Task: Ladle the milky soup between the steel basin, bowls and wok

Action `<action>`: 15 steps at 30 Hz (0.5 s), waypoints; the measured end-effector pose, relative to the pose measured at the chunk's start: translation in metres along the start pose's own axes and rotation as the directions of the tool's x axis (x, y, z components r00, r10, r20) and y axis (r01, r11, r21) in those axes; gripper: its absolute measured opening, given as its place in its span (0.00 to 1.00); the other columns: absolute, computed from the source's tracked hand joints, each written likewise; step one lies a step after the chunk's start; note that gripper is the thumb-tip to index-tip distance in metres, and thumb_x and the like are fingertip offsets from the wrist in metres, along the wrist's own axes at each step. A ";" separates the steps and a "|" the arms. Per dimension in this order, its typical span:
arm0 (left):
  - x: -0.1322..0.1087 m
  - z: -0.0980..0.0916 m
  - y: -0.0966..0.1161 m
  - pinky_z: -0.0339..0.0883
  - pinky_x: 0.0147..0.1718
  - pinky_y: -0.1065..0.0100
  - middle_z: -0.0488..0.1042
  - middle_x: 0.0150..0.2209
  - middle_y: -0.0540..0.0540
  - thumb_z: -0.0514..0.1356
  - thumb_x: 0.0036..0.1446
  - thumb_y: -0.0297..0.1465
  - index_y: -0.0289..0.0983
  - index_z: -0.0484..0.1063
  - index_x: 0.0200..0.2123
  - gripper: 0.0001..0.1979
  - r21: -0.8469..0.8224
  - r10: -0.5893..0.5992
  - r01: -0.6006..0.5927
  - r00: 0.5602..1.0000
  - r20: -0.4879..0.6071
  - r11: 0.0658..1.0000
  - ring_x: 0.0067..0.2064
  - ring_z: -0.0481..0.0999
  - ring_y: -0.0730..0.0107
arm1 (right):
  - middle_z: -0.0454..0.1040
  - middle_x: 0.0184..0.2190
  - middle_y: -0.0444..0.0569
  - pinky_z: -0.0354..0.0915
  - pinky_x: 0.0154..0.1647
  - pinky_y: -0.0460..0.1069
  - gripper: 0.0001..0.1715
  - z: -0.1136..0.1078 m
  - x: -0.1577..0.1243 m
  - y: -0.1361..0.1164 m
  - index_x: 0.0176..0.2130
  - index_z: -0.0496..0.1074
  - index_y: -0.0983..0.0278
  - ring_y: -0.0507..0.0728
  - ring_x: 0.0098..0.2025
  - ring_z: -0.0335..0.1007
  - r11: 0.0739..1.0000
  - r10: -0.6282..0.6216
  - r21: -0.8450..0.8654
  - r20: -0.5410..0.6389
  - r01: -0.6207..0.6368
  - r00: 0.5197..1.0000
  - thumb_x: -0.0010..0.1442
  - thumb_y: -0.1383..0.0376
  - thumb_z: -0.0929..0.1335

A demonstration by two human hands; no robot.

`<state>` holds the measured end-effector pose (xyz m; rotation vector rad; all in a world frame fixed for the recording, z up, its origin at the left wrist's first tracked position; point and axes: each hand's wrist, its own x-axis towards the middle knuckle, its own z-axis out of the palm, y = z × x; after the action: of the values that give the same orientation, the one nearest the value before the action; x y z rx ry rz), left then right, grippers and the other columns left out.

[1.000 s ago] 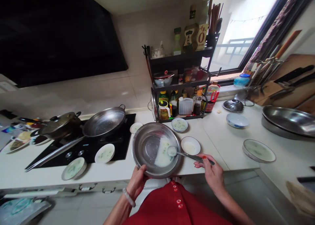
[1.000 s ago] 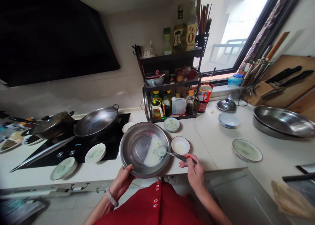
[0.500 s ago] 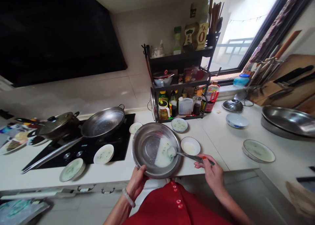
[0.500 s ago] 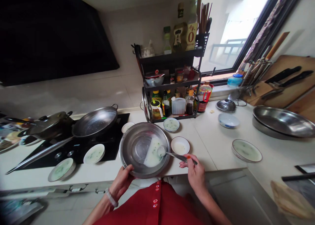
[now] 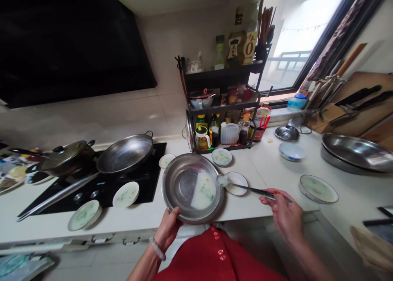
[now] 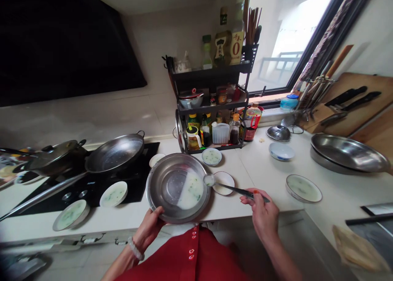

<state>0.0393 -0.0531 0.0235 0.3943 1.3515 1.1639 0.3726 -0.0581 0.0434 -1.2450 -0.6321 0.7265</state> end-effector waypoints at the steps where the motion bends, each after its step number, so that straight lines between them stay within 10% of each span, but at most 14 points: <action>1: 0.000 0.000 0.000 0.64 0.23 0.72 0.70 0.20 0.52 0.59 0.44 0.20 0.35 0.66 0.28 0.07 -0.001 -0.004 0.004 1.000 -0.010 1.000 0.20 0.68 0.75 | 0.76 0.25 0.49 0.73 0.26 0.49 0.14 -0.005 0.003 -0.002 0.31 0.73 0.66 0.56 0.22 0.75 1.000 -0.014 -0.003 -0.024 0.014 1.000 0.54 0.56 0.71; 8: 0.002 -0.002 -0.001 0.64 0.22 0.74 0.70 0.20 0.52 0.58 0.45 0.19 0.35 0.66 0.28 0.07 0.000 -0.007 0.007 1.000 -0.008 1.000 0.21 0.68 0.76 | 0.76 0.22 0.48 0.75 0.31 0.52 0.16 -0.038 0.005 0.001 0.38 0.74 0.64 0.59 0.26 0.78 0.924 -0.170 -0.329 0.102 0.194 0.980 0.60 0.55 0.66; 15: 0.001 -0.001 0.001 0.65 0.22 0.73 0.70 0.20 0.53 0.59 0.44 0.20 0.35 0.66 0.28 0.08 0.001 -0.016 0.016 1.000 -0.020 1.000 0.20 0.67 0.76 | 0.79 0.40 0.54 0.76 0.29 0.51 0.12 -0.043 -0.014 0.011 0.41 0.77 0.59 0.58 0.33 0.78 0.762 -0.379 -0.266 0.557 0.591 0.739 0.62 0.60 0.64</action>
<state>0.0383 -0.0525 0.0234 0.3722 1.3706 1.1565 0.3954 -0.0933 0.0231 -1.2061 -1.5486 0.4322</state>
